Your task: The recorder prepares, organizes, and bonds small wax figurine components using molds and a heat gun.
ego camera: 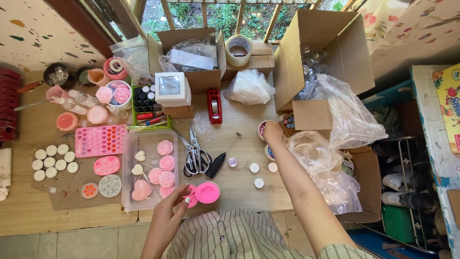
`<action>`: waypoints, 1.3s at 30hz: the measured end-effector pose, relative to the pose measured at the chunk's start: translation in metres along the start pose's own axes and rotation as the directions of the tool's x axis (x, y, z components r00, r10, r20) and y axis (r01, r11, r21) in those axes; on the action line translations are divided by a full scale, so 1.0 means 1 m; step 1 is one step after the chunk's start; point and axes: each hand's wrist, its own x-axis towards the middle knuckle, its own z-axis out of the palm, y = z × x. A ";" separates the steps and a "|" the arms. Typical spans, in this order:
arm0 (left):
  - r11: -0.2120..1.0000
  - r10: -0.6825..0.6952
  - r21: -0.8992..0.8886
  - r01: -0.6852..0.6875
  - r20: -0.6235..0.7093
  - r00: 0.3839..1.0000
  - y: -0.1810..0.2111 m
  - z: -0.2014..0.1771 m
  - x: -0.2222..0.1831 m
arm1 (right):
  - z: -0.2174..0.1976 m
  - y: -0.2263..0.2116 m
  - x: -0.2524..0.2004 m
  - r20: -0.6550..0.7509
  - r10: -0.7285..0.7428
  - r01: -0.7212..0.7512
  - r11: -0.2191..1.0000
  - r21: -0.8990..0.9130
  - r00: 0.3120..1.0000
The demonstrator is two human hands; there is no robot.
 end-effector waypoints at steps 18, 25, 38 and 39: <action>0.999 0.044 -0.024 -0.042 0.080 0.996 0.028 0.015 0.022 | -0.016 0.007 -0.009 0.104 -0.094 0.095 0.995 -0.009 0.990; 0.994 0.106 0.022 -0.109 0.131 0.986 0.043 0.025 0.037 | -0.014 0.009 -0.013 0.026 -0.156 0.156 0.988 0.003 0.987; 0.869 0.023 -0.478 0.128 0.296 0.955 0.007 0.134 0.205 | -0.038 0.023 -0.017 -0.024 -0.114 0.116 0.957 0.266 0.993; 0.880 0.026 -0.458 0.122 0.304 0.952 0.008 0.147 0.218 | -0.046 0.025 -0.017 -0.060 -0.112 0.127 0.870 0.477 0.992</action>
